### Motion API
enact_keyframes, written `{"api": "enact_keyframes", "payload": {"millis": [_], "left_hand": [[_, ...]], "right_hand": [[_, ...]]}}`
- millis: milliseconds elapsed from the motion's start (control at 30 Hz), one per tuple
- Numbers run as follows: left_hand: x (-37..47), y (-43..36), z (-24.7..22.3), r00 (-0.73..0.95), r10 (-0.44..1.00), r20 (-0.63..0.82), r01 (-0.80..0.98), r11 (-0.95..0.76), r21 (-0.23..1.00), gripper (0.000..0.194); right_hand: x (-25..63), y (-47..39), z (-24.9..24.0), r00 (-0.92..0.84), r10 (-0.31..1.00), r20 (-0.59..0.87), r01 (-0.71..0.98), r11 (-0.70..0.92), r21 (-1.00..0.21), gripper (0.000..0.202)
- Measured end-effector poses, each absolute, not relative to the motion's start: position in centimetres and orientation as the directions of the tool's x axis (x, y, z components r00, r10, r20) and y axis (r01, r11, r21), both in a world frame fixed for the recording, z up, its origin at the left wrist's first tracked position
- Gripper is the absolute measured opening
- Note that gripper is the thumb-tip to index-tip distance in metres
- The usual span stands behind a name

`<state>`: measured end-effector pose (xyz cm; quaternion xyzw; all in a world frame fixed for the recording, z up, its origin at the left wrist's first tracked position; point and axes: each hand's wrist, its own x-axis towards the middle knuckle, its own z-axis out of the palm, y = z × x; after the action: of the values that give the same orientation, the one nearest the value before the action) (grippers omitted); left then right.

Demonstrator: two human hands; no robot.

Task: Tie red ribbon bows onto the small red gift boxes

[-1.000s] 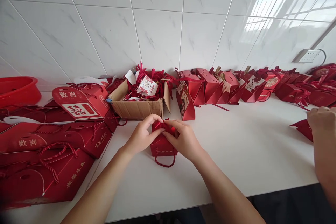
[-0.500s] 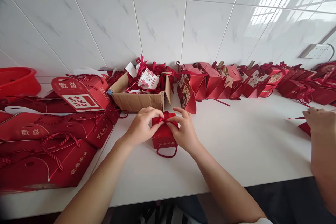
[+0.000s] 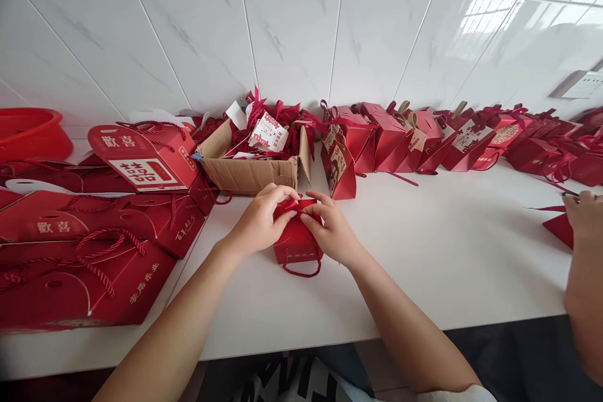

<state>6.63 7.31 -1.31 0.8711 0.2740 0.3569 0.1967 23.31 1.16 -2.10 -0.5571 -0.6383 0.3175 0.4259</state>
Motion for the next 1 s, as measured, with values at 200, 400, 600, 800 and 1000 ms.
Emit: {"api": "enact_keyframes", "payload": {"millis": [200, 400, 600, 800, 1000], "left_hand": [[6.6, 7.6, -1.6, 0.545, 0.638, 0.544, 0.282, -0.751, 0.598, 0.027], [5.4, 7.7, -0.2, 0.648, 0.602, 0.467, 0.368, -0.784, 0.499, 0.004], [6.1, 7.6, -0.8, 0.588, 0.674, 0.448, 0.356, -0.713, 0.605, 0.005], [6.2, 7.8, -1.1, 0.528, 0.685, 0.502, 0.379, -0.720, 0.582, 0.007], [5.5, 7.6, -0.3, 0.608, 0.676, 0.416, 0.366, -0.704, 0.609, 0.008]], "right_hand": [[23.1, 1.2, -2.2, 0.003, 0.993, 0.120, 0.286, 0.115, -0.951, 0.022], [23.2, 1.2, -2.2, 0.036, 0.995, 0.091, 0.239, 0.080, -0.968, 0.021], [23.3, 1.3, -2.2, 0.051, 0.995, 0.086, 0.220, 0.073, -0.973, 0.021], [23.3, 1.2, -1.9, 0.024, 0.997, 0.069, 0.193, 0.064, -0.979, 0.025], [23.6, 1.3, -1.8, 0.089, 0.984, 0.154, 0.385, 0.109, -0.917, 0.025]]}}
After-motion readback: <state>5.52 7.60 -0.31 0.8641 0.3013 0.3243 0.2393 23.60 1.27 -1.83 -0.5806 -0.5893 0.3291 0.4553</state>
